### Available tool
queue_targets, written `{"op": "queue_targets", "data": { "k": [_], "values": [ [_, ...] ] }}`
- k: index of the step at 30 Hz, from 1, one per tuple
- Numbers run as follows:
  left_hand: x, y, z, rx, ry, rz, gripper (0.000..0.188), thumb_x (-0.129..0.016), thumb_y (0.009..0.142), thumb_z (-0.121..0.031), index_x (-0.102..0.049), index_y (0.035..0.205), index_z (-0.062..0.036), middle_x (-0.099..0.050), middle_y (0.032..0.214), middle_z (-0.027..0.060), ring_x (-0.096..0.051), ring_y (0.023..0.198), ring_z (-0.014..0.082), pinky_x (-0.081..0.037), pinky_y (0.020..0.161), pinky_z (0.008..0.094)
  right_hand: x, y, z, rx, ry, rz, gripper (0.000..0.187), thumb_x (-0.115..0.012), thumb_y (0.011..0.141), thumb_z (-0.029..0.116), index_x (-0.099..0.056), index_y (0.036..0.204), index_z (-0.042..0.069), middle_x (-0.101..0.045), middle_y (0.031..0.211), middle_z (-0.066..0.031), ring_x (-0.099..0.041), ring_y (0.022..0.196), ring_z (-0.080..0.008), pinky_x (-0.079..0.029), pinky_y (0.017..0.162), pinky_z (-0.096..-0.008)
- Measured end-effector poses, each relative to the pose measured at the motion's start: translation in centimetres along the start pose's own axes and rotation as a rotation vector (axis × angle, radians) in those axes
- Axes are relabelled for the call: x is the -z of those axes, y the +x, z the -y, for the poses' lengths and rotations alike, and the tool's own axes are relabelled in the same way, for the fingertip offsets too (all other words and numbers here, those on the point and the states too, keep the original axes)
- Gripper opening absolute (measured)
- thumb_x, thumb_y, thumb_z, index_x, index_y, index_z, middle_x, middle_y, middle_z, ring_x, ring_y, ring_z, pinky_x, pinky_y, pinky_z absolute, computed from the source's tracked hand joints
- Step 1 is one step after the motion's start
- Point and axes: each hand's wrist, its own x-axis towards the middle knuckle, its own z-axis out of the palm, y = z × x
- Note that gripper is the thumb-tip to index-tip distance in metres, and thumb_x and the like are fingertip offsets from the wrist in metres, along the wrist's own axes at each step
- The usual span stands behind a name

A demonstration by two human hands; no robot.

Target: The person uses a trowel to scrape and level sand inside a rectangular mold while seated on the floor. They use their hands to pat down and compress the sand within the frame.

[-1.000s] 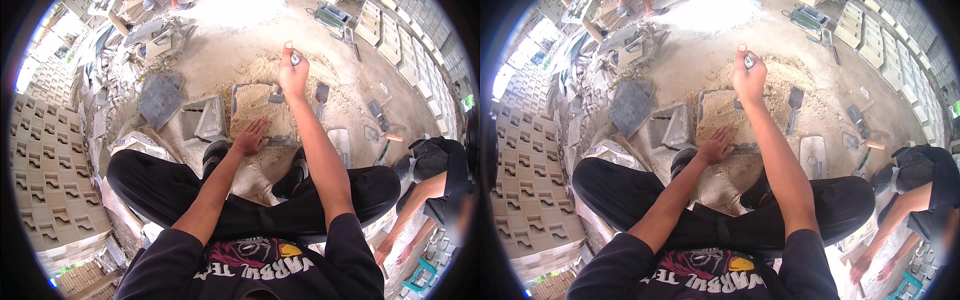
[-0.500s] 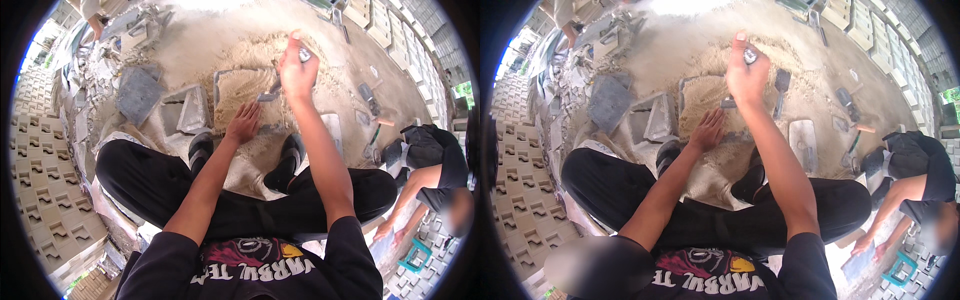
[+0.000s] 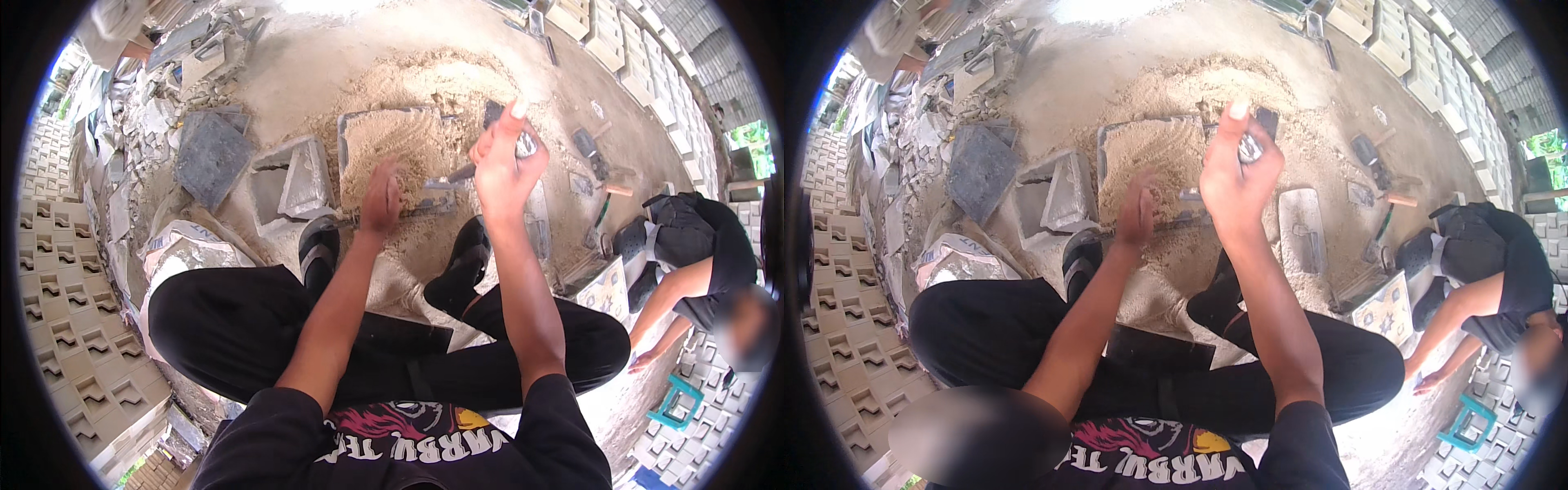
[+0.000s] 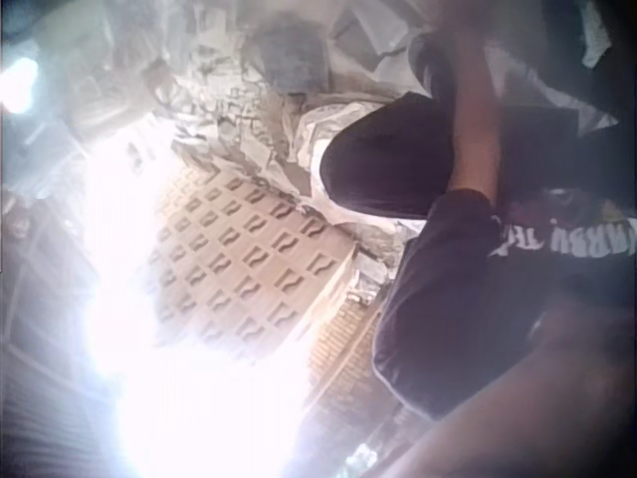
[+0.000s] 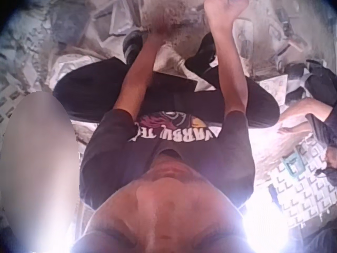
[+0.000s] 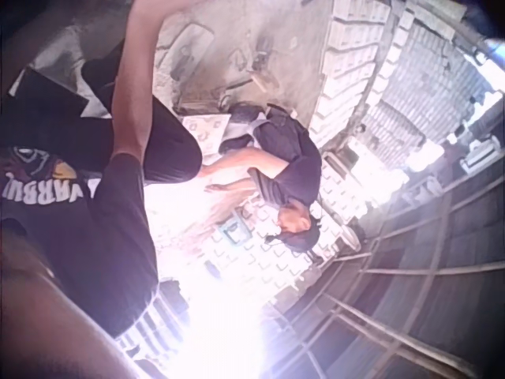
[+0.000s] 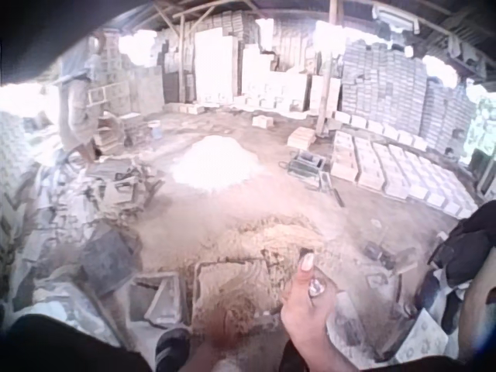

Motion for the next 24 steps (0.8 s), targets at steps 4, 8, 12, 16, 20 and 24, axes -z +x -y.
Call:
{"op": "queue_targets", "data": {
  "k": [4,8,12,16,20,24],
  "values": [
    [0.8,1.2,1.5,0.032,0.077,-0.008,0.034,-0.035,0.099,-0.016,-0.055,0.118,0.0045,-0.055,0.126,0.0245,-0.047,0.125,0.0387,-0.033,0.109,0.0454,0.1,0.4,-4.3,0.159,-0.295,0.045,0.047,-0.054,0.098,0.040,-0.050,0.065,0.008,-0.045,0.051,0.0025,-0.042,0.043,-0.0076,-0.032,0.041,-0.0254],
    [1.4,0.7,2.9,0.041,0.255,-0.026,0.036,-0.036,0.099,-0.018,-0.054,0.121,0.0041,-0.053,0.130,0.0238,-0.045,0.127,0.0379,-0.030,0.111,0.0438,-1.6,0.5,-3.0,0.123,-0.235,0.121,0.049,-0.053,0.099,0.039,-0.048,0.062,0.008,-0.043,0.049,0.0029,-0.041,0.042,-0.0070,-0.032,0.040,-0.0256],
    [0.5,-0.5,3.2,0.066,0.405,-0.005,0.040,-0.036,0.099,-0.022,-0.052,0.126,0.0036,-0.049,0.137,0.0223,-0.043,0.131,0.0349,-0.026,0.113,0.0448,-0.9,-1.0,-3.6,0.156,-0.136,0.095,0.048,-0.053,0.100,0.037,-0.046,0.062,0.008,-0.043,0.049,0.0033,-0.039,0.041,-0.0061,-0.031,0.039,-0.0254],
    [0.2,-0.5,2.8,0.087,0.459,0.052,0.045,-0.035,0.100,-0.026,-0.050,0.130,0.0031,-0.045,0.142,0.0211,-0.040,0.134,0.0323,-0.023,0.115,0.0460,-0.8,-0.2,-5.1,0.130,-0.185,0.079,0.048,-0.053,0.100,0.034,-0.048,0.061,0.005,-0.042,0.051,0.0041,-0.038,0.047,-0.0049,-0.030,0.043,-0.0267],
    [0.0,-1.4,2.4,0.129,0.468,0.058,0.046,-0.034,0.100,-0.027,-0.049,0.131,0.0024,-0.045,0.142,0.0211,-0.039,0.135,0.0322,-0.021,0.116,0.0451,-1.3,-2.4,-4.2,0.052,-0.171,0.116,0.046,-0.054,0.100,0.033,-0.051,0.064,0.003,-0.045,0.054,0.0036,-0.038,0.051,-0.0045,-0.031,0.046,-0.0271],
    [-0.9,-0.4,1.4,0.092,0.344,0.047,0.046,-0.033,0.100,-0.028,-0.050,0.131,0.0018,-0.047,0.140,0.0216,-0.039,0.135,0.0338,-0.021,0.116,0.0443,-1.4,-0.8,-5.0,0.078,-0.186,0.119,0.045,-0.053,0.100,0.031,-0.049,0.063,0.004,-0.043,0.054,0.0047,-0.039,0.051,-0.0038,-0.031,0.045,-0.0261]
  ]
}}
